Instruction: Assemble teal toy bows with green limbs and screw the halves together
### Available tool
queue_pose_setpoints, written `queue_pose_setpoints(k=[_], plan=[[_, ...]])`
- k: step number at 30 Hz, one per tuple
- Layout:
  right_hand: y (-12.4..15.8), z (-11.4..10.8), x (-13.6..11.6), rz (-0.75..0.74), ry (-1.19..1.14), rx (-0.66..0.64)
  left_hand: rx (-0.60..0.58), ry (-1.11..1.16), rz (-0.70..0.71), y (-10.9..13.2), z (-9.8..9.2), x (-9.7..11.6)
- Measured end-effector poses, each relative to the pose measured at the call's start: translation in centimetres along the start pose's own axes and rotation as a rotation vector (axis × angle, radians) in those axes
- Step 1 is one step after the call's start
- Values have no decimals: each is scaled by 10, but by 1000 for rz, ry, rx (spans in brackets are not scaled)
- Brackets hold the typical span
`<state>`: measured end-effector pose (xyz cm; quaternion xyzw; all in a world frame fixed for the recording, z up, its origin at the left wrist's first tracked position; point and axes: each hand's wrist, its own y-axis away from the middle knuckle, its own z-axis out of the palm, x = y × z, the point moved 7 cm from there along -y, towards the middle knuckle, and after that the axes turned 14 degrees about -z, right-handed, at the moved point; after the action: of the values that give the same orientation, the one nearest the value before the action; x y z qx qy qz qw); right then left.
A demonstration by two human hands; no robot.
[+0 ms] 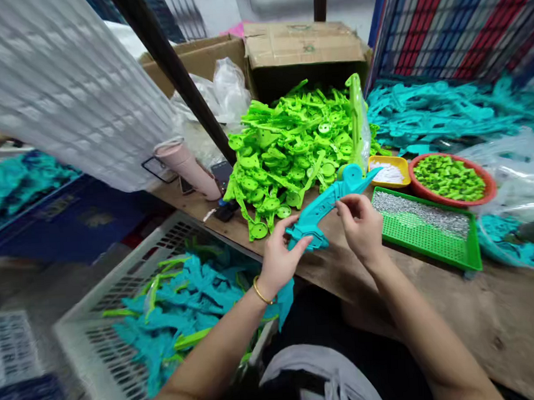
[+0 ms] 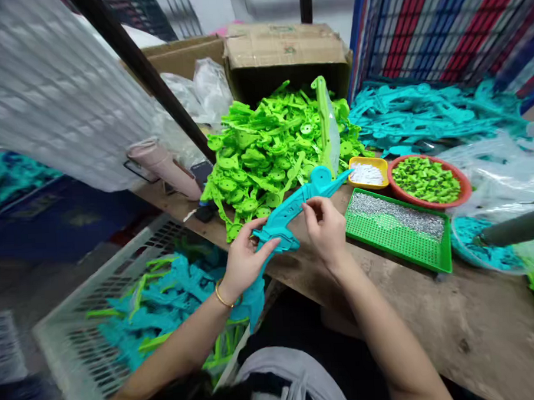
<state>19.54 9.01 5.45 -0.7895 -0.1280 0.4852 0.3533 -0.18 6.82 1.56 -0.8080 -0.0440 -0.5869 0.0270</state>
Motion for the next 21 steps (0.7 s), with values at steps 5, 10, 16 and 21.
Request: queue_pose_setpoints(k=[5, 10, 16, 21], plan=[[4, 2, -9, -125, 108, 43, 48, -66, 73, 5, 1, 4], [5, 7, -18, -239, 182, -54, 55, -40, 75, 7, 0, 5], [2, -1, -21, -146, 169, -61, 92, -50, 141, 19, -12, 15], [3, 2, -51, -385, 318, -45, 152, -35, 267, 35, -27, 25]])
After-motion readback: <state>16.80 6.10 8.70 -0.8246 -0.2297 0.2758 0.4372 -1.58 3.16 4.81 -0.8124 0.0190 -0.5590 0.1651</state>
